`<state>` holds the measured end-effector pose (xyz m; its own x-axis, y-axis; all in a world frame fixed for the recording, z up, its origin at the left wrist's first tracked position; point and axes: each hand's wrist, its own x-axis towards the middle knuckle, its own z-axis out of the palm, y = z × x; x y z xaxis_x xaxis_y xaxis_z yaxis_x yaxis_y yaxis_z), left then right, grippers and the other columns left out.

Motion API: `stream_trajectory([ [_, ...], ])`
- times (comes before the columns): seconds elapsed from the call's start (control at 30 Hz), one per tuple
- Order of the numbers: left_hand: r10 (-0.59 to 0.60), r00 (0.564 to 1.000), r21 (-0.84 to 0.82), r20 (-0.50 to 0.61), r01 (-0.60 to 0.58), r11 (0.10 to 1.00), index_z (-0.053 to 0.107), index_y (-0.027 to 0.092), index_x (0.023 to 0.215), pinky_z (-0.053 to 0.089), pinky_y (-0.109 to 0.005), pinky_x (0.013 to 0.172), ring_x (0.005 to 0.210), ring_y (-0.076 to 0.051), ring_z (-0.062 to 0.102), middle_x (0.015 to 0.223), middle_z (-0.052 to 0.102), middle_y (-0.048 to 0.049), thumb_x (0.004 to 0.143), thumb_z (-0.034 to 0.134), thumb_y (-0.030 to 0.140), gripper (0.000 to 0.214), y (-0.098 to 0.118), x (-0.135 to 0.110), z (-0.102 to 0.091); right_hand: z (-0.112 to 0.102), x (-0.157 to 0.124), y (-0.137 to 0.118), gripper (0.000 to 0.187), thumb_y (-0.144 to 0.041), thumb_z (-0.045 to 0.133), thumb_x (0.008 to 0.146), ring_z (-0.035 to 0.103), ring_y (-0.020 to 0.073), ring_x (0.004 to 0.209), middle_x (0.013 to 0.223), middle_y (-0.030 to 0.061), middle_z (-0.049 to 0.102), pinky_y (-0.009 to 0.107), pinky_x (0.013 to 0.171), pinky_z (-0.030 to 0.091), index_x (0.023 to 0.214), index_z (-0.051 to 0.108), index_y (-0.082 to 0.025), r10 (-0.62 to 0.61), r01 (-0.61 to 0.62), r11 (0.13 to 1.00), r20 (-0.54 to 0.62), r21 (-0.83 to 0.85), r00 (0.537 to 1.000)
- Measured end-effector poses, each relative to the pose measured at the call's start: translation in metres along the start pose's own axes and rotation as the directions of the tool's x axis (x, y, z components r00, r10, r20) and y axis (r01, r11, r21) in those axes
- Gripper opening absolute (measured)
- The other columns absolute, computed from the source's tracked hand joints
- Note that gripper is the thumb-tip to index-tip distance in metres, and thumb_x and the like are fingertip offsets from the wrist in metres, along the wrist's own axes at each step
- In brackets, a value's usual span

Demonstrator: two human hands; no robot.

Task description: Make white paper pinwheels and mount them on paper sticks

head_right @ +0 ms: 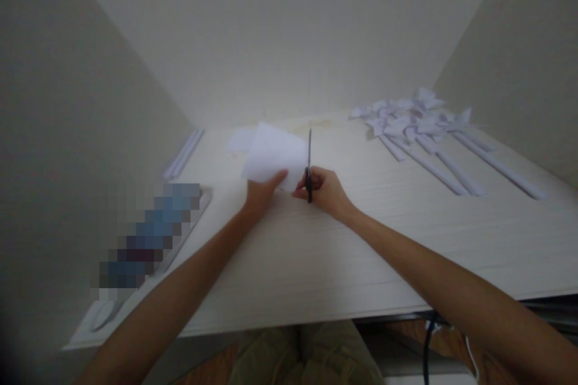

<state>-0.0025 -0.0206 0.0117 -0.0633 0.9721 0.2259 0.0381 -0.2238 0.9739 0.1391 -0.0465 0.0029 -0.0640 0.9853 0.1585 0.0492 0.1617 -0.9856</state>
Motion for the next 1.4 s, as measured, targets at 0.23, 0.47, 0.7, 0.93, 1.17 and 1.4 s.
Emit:
stream_trajectory([
  [0.23,-0.008,1.000,0.005,0.016,0.008,1.000,0.061,0.014,0.076,0.052,-0.032,0.070,0.078,-0.019,0.063,0.076,0.067,-0.0054,0.060,0.067,0.025,0.020,0.0018,-0.0018,-0.0007,-0.0008,-0.0006,-0.0045,0.035,-0.033,0.077,0.044,0.049,0.0077,0.047,0.053,-0.0033,0.054,0.022,0.046,0.041,0.058,0.050,-0.016,0.021,-0.021,1.000,0.011,-0.016,1.000],
  [0.47,0.019,0.999,0.002,0.034,-0.019,1.000,0.061,0.015,0.076,0.051,-0.032,0.076,0.081,-0.018,0.062,0.078,0.067,-0.0046,0.061,0.067,0.024,0.019,0.0014,-0.0015,-0.0016,-0.0032,-0.0009,-0.0044,0.036,-0.033,0.078,0.042,0.045,0.0065,0.045,0.051,-0.0053,0.050,0.021,0.043,0.037,0.059,0.051,-0.016,0.048,-0.048,0.999,0.018,-0.021,0.999],
  [0.7,0.008,0.999,0.025,0.034,-0.009,1.000,0.060,0.015,0.072,0.049,-0.034,0.079,0.081,-0.019,0.063,0.076,0.067,-0.0052,0.061,0.067,0.025,0.017,0.0013,-0.0012,-0.0024,-0.0043,-0.0007,-0.0024,0.037,-0.035,0.077,0.044,0.044,0.0062,0.045,0.052,-0.0050,0.050,0.021,0.043,0.037,0.061,0.051,-0.016,0.032,-0.031,0.999,0.031,-0.033,0.999],
  [0.93,0.012,0.999,-0.032,0.052,-0.010,0.999,0.062,0.017,0.084,0.046,-0.035,0.084,0.084,-0.018,0.063,0.078,0.068,-0.0046,0.062,0.067,0.020,0.022,0.0025,-0.0019,-0.0015,-0.0023,-0.0015,-0.0016,0.038,-0.044,0.074,0.048,0.042,0.0066,0.046,0.053,-0.0039,0.050,0.022,0.042,0.036,0.059,0.049,-0.016,0.016,-0.017,0.998,-0.024,-0.056,1.000],
  [1.17,0.013,0.999,-0.016,0.051,-0.012,1.000,0.062,0.017,0.084,0.044,-0.035,0.088,0.088,-0.018,0.062,0.079,0.068,-0.0047,0.061,0.067,0.019,0.023,0.0019,-0.0020,-0.0013,-0.0027,-0.0016,0.0011,0.036,-0.041,0.074,0.050,0.043,0.0069,0.048,0.055,-0.0034,0.050,0.022,0.044,0.035,0.060,0.050,-0.016,0.011,-0.012,0.999,-0.040,-0.038,0.999],
  [1.4,-0.004,0.996,0.013,0.091,0.003,1.000,0.060,0.016,0.073,0.047,-0.035,0.082,0.083,-0.018,0.062,0.081,0.067,-0.0058,0.062,0.066,0.022,0.013,0.0046,-0.0030,-0.0018,-0.0032,-0.0023,0.0007,0.038,-0.042,0.075,0.048,0.038,0.0059,0.044,0.050,-0.0055,0.046,0.021,0.041,0.030,0.058,0.048,-0.016,0.021,-0.024,0.998,-0.048,-0.053,0.999],
])
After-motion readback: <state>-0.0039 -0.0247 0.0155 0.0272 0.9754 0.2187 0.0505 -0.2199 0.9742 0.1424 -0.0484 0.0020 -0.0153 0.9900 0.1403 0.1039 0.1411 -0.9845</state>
